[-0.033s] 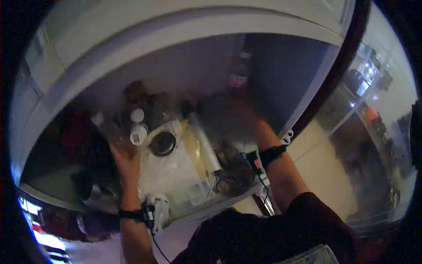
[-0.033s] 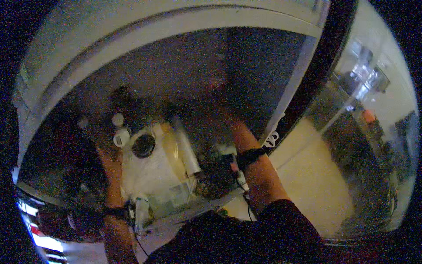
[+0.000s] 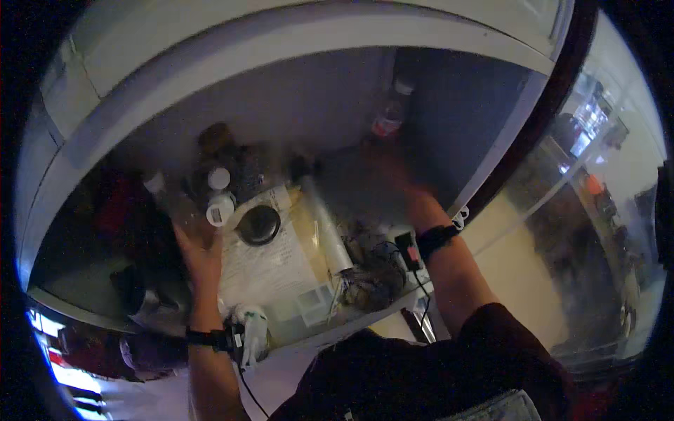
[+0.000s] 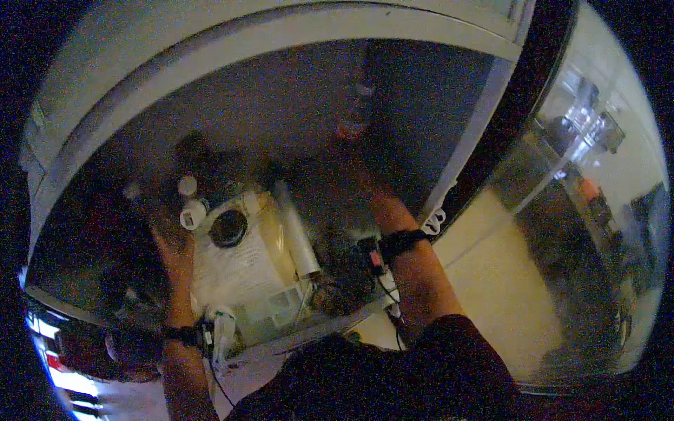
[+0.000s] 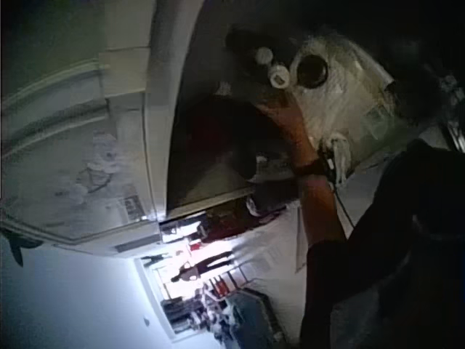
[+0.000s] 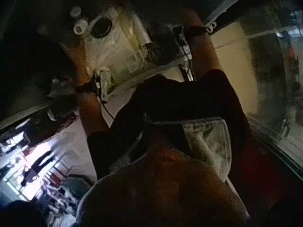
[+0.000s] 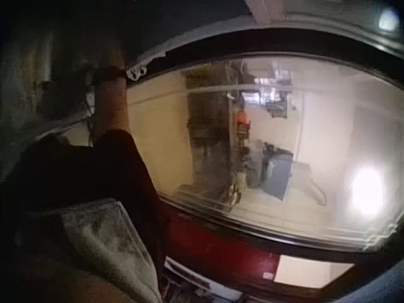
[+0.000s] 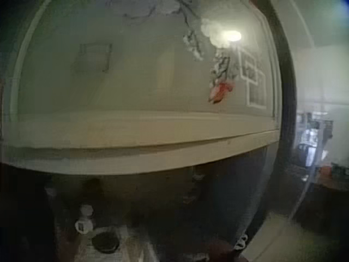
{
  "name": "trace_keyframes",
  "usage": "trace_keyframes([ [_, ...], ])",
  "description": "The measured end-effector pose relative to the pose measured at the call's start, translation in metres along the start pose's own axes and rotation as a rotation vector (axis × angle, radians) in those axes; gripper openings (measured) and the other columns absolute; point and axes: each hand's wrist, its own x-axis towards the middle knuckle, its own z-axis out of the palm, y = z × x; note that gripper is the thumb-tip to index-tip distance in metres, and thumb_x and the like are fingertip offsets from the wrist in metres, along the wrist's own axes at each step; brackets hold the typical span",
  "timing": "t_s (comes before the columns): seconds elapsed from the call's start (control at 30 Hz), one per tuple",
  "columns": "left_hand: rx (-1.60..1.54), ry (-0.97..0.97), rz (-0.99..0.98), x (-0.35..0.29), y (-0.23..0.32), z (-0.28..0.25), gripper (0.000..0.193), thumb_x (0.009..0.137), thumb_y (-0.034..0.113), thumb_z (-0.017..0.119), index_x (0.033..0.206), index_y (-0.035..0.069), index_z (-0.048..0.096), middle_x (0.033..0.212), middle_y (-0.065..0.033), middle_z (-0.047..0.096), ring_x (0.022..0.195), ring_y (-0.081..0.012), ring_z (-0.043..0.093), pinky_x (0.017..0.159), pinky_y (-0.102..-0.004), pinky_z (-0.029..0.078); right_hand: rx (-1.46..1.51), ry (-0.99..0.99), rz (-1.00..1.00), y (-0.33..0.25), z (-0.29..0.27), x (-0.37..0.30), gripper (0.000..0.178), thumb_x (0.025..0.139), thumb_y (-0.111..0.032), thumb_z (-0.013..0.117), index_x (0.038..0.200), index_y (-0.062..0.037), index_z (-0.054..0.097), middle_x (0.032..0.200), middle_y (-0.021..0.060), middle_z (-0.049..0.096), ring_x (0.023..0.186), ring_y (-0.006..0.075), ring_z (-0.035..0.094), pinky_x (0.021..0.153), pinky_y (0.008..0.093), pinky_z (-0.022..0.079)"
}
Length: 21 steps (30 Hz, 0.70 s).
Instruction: The person organizes items on a glass-topped cabinet by moving bottles, containers, and a plastic bag, then wipes the surface with a cloth. The person also gathers and bundles thin wooden sticks on the cabinet top.
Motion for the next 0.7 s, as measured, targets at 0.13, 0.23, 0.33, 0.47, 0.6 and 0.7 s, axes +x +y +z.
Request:
trace_keyframes([
  [0.13, -0.065, -0.001, 0.103, 0.013, 0.006, 0.002, 0.095, 0.077, 0.0, 0.074, 0.151, -0.001, 0.014, 0.143, -0.021, 0.043, 0.131, -0.0289, 0.045, 0.11, -0.0373, 0.036, -0.049, 0.118, 0.027, 0.008, -0.016, 0.029, 0.051, 0.089, -0.043, 0.061, 0.12, -0.0024, 0.062, 0.125, 0.0241, 0.059, 0.116, 0.0402, 0.055, 0.099, 0.0463, 0.043],
  [0.23, 0.016, 0.016, 0.14, 0.013, 0.013, 0.001, 0.098, 0.076, 0.002, 0.076, 0.151, 0.0, 0.014, 0.143, -0.0214, 0.043, 0.131, -0.0289, 0.046, 0.109, -0.0373, 0.036, -0.067, 0.126, 0.042, 0.013, -0.008, 0.039, 0.052, 0.089, -0.043, 0.06, 0.121, -0.0016, 0.061, 0.126, 0.0245, 0.058, 0.117, 0.0402, 0.055, 0.1, 0.0463, 0.043],
  [0.33, -0.073, -0.015, 0.093, 0.006, 0.015, 0.001, 0.099, 0.075, 0.005, 0.078, 0.151, 0.0, 0.016, 0.144, -0.0212, 0.042, 0.131, -0.0284, 0.046, 0.108, -0.0369, 0.037, -0.078, 0.114, 0.055, 0.018, -0.003, 0.039, 0.054, 0.089, -0.044, 0.06, 0.121, -0.0009, 0.06, 0.127, 0.0248, 0.057, 0.118, 0.0401, 0.054, 0.101, 0.0464, 0.042],
  [0.47, 0.003, 0.016, 0.156, 0.009, 0.004, 0.001, 0.099, 0.074, 0.008, 0.08, 0.151, 0.0, 0.017, 0.145, -0.0214, 0.041, 0.13, -0.0285, 0.046, 0.107, -0.0367, 0.038, -0.101, 0.128, 0.074, 0.012, -0.013, 0.024, 0.056, 0.088, -0.044, 0.06, 0.123, 0.0002, 0.059, 0.128, 0.0253, 0.056, 0.119, 0.0401, 0.054, 0.102, 0.0464, 0.041],
  [0.6, 0.082, 0.034, 0.148, 0.014, -0.006, 0.001, 0.1, 0.074, 0.007, 0.079, 0.151, 0.0, 0.016, 0.144, -0.0213, 0.042, 0.129, -0.0291, 0.047, 0.107, -0.037, 0.039, -0.162, 0.097, 0.036, -0.021, -0.005, -0.013, 0.058, 0.088, -0.045, 0.059, 0.124, 0.0012, 0.058, 0.129, 0.0258, 0.055, 0.12, 0.0401, 0.053, 0.103, 0.0464, 0.04],
  [0.7, -0.095, -0.024, 0.076, 0.012, 0.0, 0.001, 0.1, 0.074, 0.001, 0.077, 0.152, 0.002, 0.013, 0.143, -0.0201, 0.044, 0.128, -0.0287, 0.049, 0.106, -0.0377, 0.039, -0.096, -0.303, -0.035, -0.056, 0.035, -0.04, 0.06, 0.088, -0.046, 0.059, 0.125, 0.0019, 0.057, 0.13, 0.0261, 0.055, 0.121, 0.04, 0.052, 0.104, 0.0465, 0.039],
])
